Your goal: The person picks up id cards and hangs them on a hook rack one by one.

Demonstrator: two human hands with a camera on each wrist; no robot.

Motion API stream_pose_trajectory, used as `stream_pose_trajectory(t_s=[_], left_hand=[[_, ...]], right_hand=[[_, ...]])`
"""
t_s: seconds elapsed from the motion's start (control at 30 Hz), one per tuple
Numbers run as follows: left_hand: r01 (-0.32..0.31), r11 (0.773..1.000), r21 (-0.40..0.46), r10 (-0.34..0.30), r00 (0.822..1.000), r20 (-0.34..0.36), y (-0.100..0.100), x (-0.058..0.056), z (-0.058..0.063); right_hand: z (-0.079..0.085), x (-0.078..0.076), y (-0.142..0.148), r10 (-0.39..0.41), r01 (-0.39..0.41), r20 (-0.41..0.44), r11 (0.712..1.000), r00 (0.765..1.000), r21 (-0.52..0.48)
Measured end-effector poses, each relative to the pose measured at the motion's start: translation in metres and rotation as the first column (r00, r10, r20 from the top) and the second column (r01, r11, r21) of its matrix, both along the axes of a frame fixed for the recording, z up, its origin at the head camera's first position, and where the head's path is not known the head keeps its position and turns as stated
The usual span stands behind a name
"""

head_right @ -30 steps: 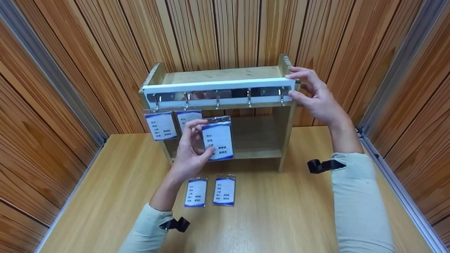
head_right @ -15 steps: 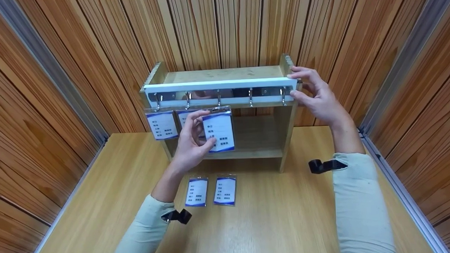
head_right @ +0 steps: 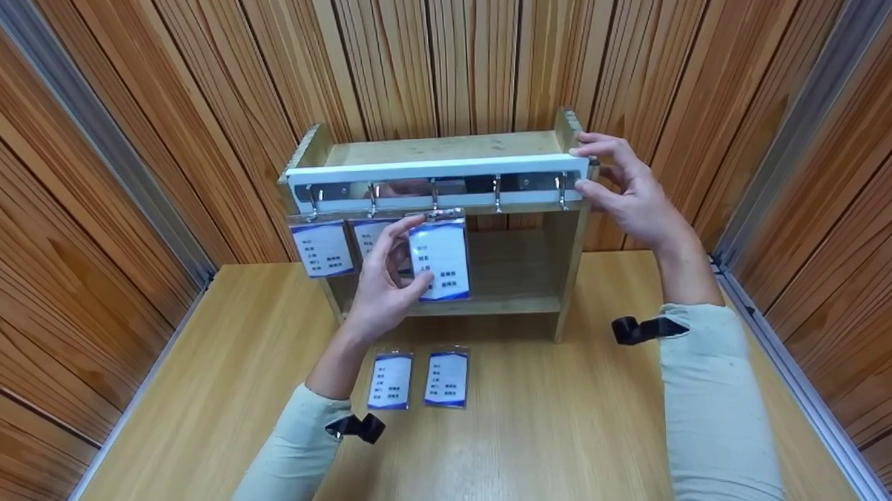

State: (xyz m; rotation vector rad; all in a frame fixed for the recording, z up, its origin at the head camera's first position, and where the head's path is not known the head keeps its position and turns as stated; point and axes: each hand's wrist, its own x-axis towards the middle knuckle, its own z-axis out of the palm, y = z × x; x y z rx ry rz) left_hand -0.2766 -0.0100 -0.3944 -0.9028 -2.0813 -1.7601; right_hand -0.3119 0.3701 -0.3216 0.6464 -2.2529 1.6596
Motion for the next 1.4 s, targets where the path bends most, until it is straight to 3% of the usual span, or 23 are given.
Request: stream_pose_trajectory(t_s=[0.53, 0.9, 1.4], left_hand=[[-0.087, 0.995, -0.045, 0.084, 0.995, -0.047, 0.006, 0.001, -0.002], [-0.078, 0.997, -0.023, 0.078, 0.997, 0.001, 0.008, 0.005, 0.0], [-0.117, 0.992, -0.051, 0.118, 0.993, 0.016, 0.01, 0.011, 0.006]], right_hand=[[0.0, 0.0, -0.001, 0.038, -0.038, 0.0, 0.999, 0.999, -0.038], [-0.001, -0.001, -0.001, 0.042, -0.042, -0.005, 0.998, 0.999, -0.039], [0.0, 0.0, -0.001, 0.027, -0.027, -0.001, 0.999, 1.0, -0.023]])
